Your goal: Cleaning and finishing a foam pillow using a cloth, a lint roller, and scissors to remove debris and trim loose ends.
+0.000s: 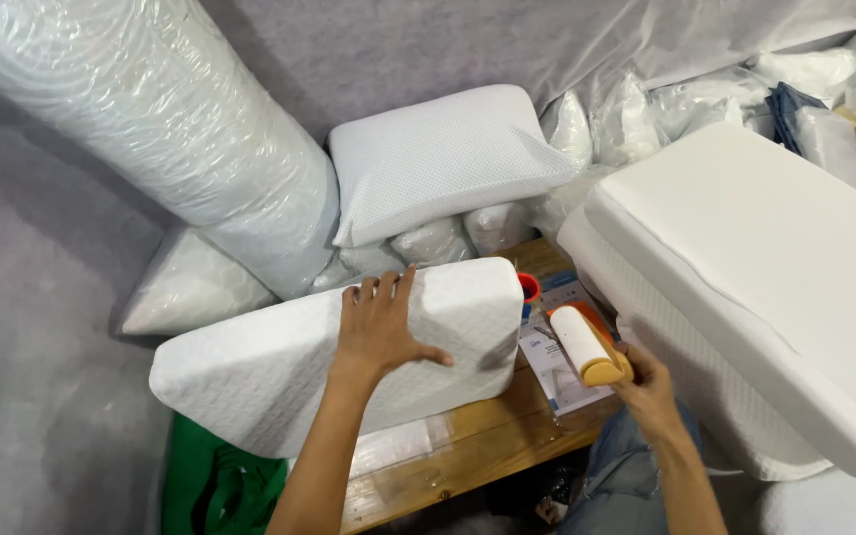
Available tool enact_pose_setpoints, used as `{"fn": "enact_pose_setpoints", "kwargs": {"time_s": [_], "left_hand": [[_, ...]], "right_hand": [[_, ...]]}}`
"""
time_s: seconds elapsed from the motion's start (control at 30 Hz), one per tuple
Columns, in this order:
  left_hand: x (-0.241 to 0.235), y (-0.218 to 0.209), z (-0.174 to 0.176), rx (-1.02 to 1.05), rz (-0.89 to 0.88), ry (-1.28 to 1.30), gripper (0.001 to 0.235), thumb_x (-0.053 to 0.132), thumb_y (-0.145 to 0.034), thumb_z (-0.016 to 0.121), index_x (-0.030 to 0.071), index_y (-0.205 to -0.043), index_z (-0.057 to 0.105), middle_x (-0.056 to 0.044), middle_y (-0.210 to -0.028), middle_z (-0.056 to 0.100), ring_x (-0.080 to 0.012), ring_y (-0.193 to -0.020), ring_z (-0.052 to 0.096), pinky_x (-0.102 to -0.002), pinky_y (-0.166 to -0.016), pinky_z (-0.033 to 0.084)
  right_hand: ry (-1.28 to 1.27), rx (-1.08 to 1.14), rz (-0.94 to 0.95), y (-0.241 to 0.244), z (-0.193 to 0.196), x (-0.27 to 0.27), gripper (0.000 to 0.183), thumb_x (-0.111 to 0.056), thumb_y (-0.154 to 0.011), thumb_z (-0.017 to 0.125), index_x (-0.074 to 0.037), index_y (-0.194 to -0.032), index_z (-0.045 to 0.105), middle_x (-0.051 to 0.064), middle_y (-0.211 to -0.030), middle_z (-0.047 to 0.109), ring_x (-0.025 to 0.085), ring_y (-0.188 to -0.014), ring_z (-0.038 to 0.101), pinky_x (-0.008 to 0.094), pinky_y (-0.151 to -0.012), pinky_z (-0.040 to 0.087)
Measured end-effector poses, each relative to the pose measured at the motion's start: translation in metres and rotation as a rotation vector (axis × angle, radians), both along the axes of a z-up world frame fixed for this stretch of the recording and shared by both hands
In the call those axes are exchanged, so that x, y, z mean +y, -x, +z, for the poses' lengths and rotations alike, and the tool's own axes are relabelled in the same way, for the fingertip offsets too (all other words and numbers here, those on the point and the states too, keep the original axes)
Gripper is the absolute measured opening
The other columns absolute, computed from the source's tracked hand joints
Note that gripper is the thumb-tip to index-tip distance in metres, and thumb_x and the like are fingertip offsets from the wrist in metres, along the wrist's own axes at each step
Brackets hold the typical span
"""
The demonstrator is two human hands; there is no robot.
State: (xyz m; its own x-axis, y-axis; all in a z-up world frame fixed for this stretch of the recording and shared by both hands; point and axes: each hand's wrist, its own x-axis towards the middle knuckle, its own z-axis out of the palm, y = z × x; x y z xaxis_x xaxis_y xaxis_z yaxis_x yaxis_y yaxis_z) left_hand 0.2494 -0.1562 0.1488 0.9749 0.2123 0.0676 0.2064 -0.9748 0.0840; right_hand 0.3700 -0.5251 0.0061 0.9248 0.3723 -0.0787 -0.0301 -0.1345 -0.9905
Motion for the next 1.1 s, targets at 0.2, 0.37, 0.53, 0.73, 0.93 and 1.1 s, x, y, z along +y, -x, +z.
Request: {"fn": "enact_pose_setpoints", "kwargs": {"time_s": [0.2, 0.37, 0.53, 0.73, 0.93, 1.1], "left_hand": [[0.009, -0.033, 0.019, 0.200, 0.046, 0.142, 0.110, 0.082, -0.052, 0.080, 0.023, -0.141, 0.054, -0.009, -0.131, 0.041, -0.0320, -0.126, 0.035, -0.051, -0.103, 0.037], [0.020, -0.007, 0.033, 0.164, 0.007, 0.206, 0.085, 0.074, -0.064, 0.078, 0.022, -0.126, 0.052, -0.016, -0.115, 0.069, -0.0371, -0.117, 0.058, -0.046, -0.107, 0.034], [0.043, 0.054, 0.112, -0.187, 0.097, 0.306, 0.079, 0.066, -0.065, 0.081, 0.023, -0.127, 0.057, -0.004, -0.104, 0.074, -0.0298, -0.099, 0.067, -0.044, -0.081, 0.046], [0.078, 0.122, 0.127, -0.629, 0.320, 0.714, 0.085, 0.033, -0.061, 0.088, 0.013, -0.137, 0.056, -0.001, -0.129, 0.062, -0.0193, -0.118, 0.057, -0.035, -0.097, 0.044], [0.139, 0.150, -0.098, -1.205, 0.469, 1.064, 0.076, 0.010, -0.051, 0.092, 0.003, -0.121, 0.065, -0.010, -0.112, 0.071, -0.0238, -0.100, 0.066, -0.039, -0.085, 0.056], [0.112, 0.156, -0.205, -1.470, 0.223, 1.335, 0.082, -0.003, -0.058, 0.092, 0.001, -0.133, 0.061, -0.017, -0.118, 0.073, -0.0359, -0.109, 0.070, -0.054, -0.089, 0.061]], "right_hand": [[-0.038, 0.153, -0.129, 0.035, -0.043, 0.018, 0.007, -0.009, -0.089, 0.078, -0.003, -0.091, 0.075, 0.005, -0.078, 0.067, 0.013, -0.072, 0.056, 0.029, -0.065, 0.042], [-0.035, 0.201, -0.226, 0.033, -0.070, 0.007, 0.012, -0.011, -0.086, 0.080, -0.003, -0.093, 0.075, 0.005, -0.079, 0.062, 0.015, -0.074, 0.051, 0.031, -0.067, 0.037], [-0.171, 0.148, -0.284, 0.028, -0.079, -0.006, 0.015, -0.008, -0.084, 0.077, -0.005, -0.094, 0.067, -0.001, -0.062, 0.041, 0.009, -0.053, 0.032, 0.029, -0.046, 0.022], [-0.295, -0.026, -0.324, 0.010, -0.084, -0.007, 0.009, -0.001, -0.093, 0.064, 0.000, -0.102, 0.066, 0.002, -0.061, 0.036, 0.011, -0.054, 0.032, 0.029, -0.047, 0.025], [-0.146, -0.097, -0.538, -0.121, -0.201, -0.042, 0.025, -0.014, -0.097, 0.079, -0.007, -0.086, 0.057, 0.000, -0.069, 0.043, 0.010, -0.054, 0.036, 0.025, -0.053, 0.031], [0.457, -1.144, -0.404, -0.207, -0.163, -0.070, 0.023, -0.011, -0.105, 0.064, -0.011, -0.084, 0.073, -0.001, -0.071, 0.059, 0.018, -0.052, 0.044, 0.032, -0.064, 0.041]]}}
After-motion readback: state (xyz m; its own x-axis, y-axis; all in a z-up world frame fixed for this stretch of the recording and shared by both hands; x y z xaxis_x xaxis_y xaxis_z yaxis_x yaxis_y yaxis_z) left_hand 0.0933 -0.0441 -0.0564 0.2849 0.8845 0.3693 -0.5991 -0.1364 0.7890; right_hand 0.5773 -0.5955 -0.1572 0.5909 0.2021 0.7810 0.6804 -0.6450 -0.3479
